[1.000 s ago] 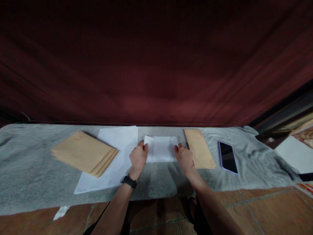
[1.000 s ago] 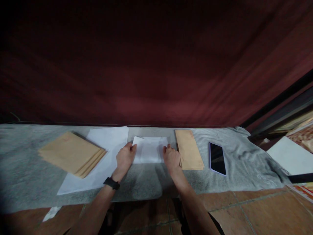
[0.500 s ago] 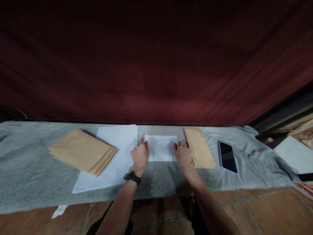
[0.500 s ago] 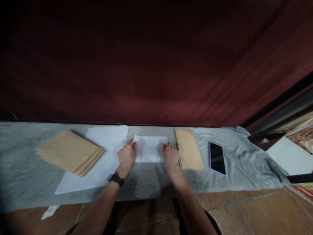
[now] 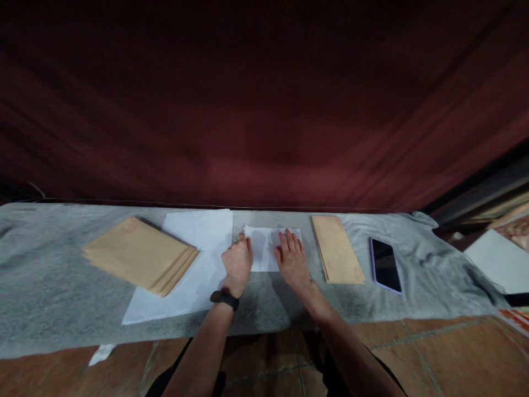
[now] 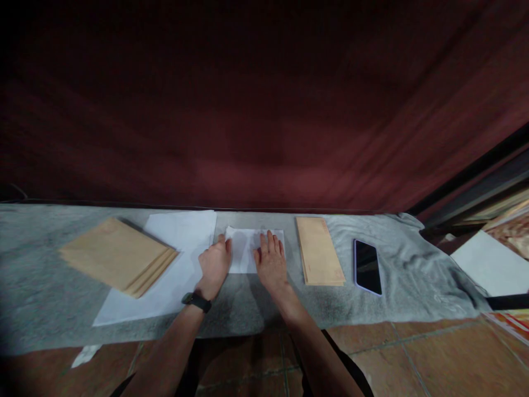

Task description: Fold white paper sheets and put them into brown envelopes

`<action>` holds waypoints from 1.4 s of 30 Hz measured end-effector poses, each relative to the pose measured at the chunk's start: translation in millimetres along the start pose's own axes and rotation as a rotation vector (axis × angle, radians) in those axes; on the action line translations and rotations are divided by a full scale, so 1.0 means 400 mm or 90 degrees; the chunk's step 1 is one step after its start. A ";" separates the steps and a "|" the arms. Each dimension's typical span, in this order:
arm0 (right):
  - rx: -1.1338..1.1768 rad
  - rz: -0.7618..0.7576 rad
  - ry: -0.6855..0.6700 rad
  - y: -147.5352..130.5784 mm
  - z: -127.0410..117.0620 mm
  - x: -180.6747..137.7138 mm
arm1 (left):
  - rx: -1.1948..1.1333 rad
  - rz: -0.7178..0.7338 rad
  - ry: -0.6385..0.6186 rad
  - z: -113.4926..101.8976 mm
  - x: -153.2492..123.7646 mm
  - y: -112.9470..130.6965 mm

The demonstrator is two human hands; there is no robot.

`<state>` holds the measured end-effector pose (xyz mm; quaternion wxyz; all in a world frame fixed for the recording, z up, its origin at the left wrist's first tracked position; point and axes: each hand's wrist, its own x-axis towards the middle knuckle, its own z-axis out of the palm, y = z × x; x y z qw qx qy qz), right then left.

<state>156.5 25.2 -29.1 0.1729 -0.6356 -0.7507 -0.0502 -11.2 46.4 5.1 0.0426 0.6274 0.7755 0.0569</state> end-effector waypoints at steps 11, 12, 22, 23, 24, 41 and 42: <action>-0.003 0.002 -0.026 -0.013 0.044 -0.034 | -0.007 -0.005 -0.019 -0.004 0.002 0.000; -0.004 0.002 -0.026 -0.013 0.045 -0.034 | -0.007 -0.009 -0.018 -0.007 0.002 -0.001; -0.013 0.010 -0.066 -0.017 0.042 -0.033 | -0.092 0.264 0.096 0.049 -0.045 0.067; -0.019 0.008 -0.078 -0.017 0.041 -0.033 | -0.111 0.307 0.077 0.063 -0.052 0.077; -0.025 0.005 -0.089 -0.017 0.038 -0.034 | -0.122 0.336 0.059 0.076 -0.058 0.086; 0.067 -0.015 -0.087 -0.032 0.051 0.037 | -0.093 0.273 0.058 0.090 -0.033 0.070; 0.054 -0.018 -0.086 -0.034 0.053 0.034 | -0.079 0.272 0.060 0.093 -0.032 0.067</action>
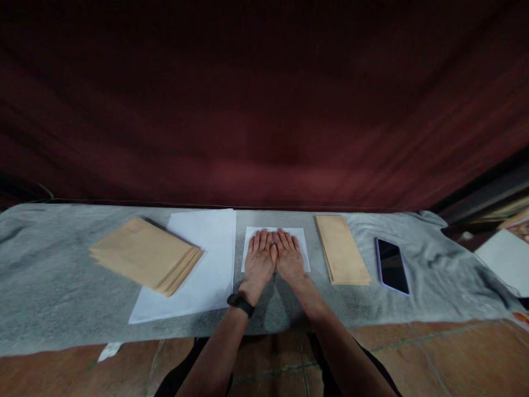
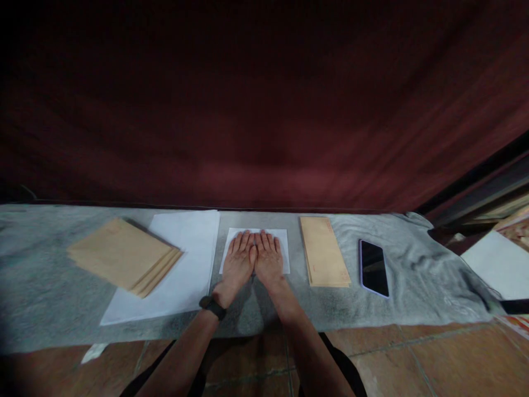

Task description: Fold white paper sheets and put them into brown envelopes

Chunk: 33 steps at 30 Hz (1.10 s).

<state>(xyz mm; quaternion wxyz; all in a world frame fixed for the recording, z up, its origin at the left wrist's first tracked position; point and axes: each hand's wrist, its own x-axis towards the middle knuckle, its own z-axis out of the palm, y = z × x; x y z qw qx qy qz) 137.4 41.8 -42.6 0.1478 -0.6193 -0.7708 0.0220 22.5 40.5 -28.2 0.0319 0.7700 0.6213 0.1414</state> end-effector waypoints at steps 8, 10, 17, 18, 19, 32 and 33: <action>-0.050 0.021 0.037 0.016 0.006 -0.014 | 0.026 -0.042 -0.013 -0.002 -0.013 -0.026; -0.057 0.026 0.044 0.028 0.006 -0.019 | 0.028 -0.063 -0.010 -0.001 -0.015 -0.033; -0.078 0.051 0.056 0.082 -0.004 -0.040 | 0.029 -0.103 0.027 0.012 -0.026 -0.048; -0.082 0.053 0.058 0.089 -0.005 -0.043 | 0.029 -0.110 0.031 0.012 -0.028 -0.049; -0.086 0.055 0.061 0.095 -0.006 -0.047 | 0.027 -0.117 0.035 0.012 -0.030 -0.051; 0.043 0.041 0.068 0.059 -0.044 -0.031 | 0.004 0.063 0.049 0.000 -0.033 -0.001; 0.075 0.024 0.060 0.044 -0.039 -0.020 | 0.006 0.078 0.032 0.006 -0.026 0.008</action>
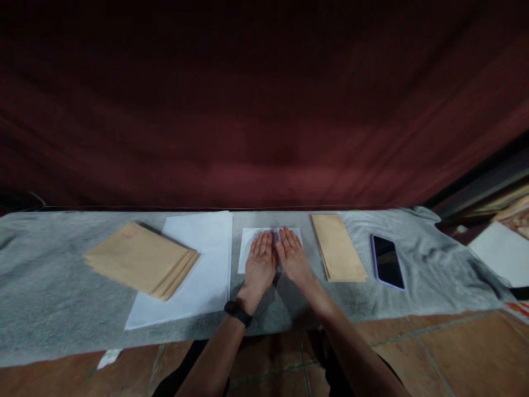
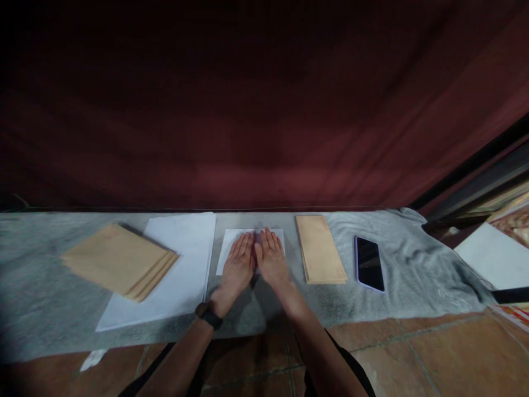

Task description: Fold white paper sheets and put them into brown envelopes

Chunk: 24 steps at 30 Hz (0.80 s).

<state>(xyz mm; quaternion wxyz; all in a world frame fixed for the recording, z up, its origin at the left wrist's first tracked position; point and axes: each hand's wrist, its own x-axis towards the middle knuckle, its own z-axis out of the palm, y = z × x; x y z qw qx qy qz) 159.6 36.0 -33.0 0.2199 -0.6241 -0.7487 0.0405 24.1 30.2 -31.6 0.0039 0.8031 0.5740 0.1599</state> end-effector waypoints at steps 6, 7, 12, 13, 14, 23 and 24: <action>0.053 -0.001 -0.043 -0.041 0.046 0.036 | 0.030 -0.008 -0.072 0.022 0.037 0.000; 0.042 0.000 -0.042 -0.040 0.049 0.037 | 0.034 -0.019 -0.073 0.022 0.040 -0.005; -0.050 0.002 -0.018 -0.026 0.057 0.032 | 0.056 -0.089 -0.039 0.017 0.037 -0.036; -0.066 0.006 -0.011 -0.022 0.057 0.030 | 0.058 -0.101 -0.029 0.017 0.034 -0.041; -0.079 0.011 -0.004 -0.018 0.057 0.028 | 0.058 -0.110 -0.019 0.018 0.031 -0.046; -0.154 0.022 0.026 0.050 0.034 0.001 | 0.022 -0.143 0.038 0.026 -0.010 -0.068; -0.159 0.024 0.027 0.058 0.033 -0.003 | 0.019 -0.148 0.041 0.026 -0.015 -0.068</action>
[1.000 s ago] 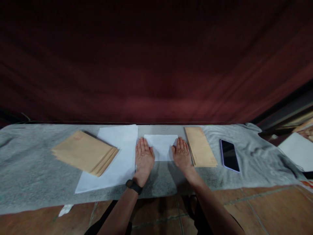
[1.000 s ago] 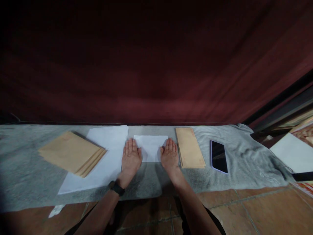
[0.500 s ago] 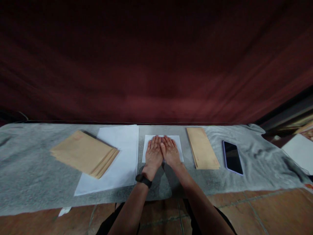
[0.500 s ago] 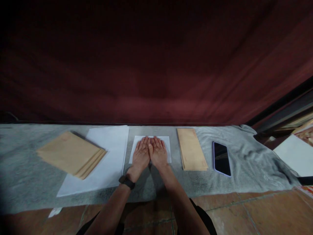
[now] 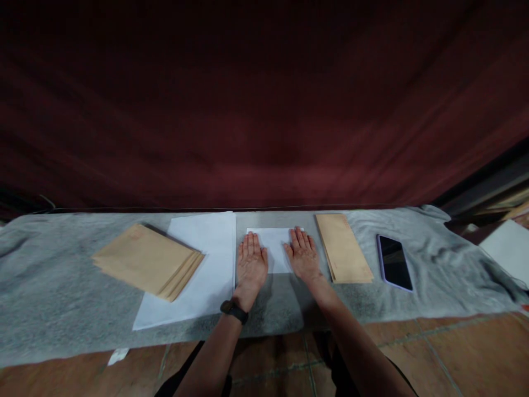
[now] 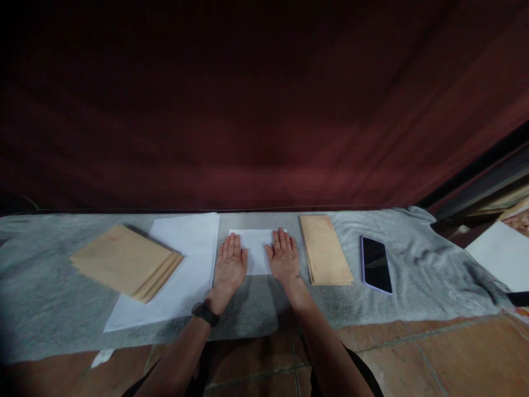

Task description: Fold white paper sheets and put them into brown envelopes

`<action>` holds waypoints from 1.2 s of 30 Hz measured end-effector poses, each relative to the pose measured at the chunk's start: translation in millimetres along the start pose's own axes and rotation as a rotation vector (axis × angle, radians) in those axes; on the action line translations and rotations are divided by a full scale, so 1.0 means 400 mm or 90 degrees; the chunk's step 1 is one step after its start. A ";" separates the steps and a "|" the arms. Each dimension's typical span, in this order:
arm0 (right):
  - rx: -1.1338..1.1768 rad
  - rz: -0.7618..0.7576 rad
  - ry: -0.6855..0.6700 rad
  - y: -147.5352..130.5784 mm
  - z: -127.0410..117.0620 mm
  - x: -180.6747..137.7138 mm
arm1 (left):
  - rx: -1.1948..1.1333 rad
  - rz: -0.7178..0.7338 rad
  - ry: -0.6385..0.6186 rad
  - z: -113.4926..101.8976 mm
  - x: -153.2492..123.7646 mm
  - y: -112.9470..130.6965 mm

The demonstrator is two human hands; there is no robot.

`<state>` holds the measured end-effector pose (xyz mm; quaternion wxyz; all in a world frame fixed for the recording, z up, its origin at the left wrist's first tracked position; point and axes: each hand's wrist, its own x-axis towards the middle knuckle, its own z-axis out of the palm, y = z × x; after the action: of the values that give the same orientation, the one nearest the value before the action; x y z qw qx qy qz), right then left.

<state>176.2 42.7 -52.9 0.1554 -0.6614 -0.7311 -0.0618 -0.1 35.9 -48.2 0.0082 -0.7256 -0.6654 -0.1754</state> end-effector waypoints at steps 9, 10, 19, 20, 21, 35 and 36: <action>-0.013 0.033 0.035 0.035 -0.001 -0.034 | -0.010 -0.009 0.031 -0.019 -0.040 -0.009; -0.012 0.032 0.036 0.030 -0.008 -0.038 | -0.011 0.008 0.039 -0.025 -0.045 -0.004; 0.067 -0.116 -0.042 -0.064 -0.038 -0.104 | 0.001 0.156 -0.058 -0.034 -0.110 0.051; 0.067 -0.115 -0.041 -0.064 -0.036 -0.111 | 0.004 0.150 -0.060 -0.033 -0.115 0.047; 0.065 -0.109 -0.038 -0.061 -0.035 -0.115 | 0.004 0.144 -0.059 -0.033 -0.119 0.042; -0.003 -0.017 -0.016 0.033 -0.056 -0.141 | 0.003 0.043 -0.044 -0.055 -0.143 0.004; -0.008 -0.008 -0.011 0.038 -0.059 -0.143 | 0.010 0.041 -0.048 -0.062 -0.140 0.003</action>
<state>199.2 -16.7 -50.1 0.1447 -0.6583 -0.7361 -0.0616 -7.9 -24.2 -39.7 -0.0056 -0.7524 -0.6431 -0.1421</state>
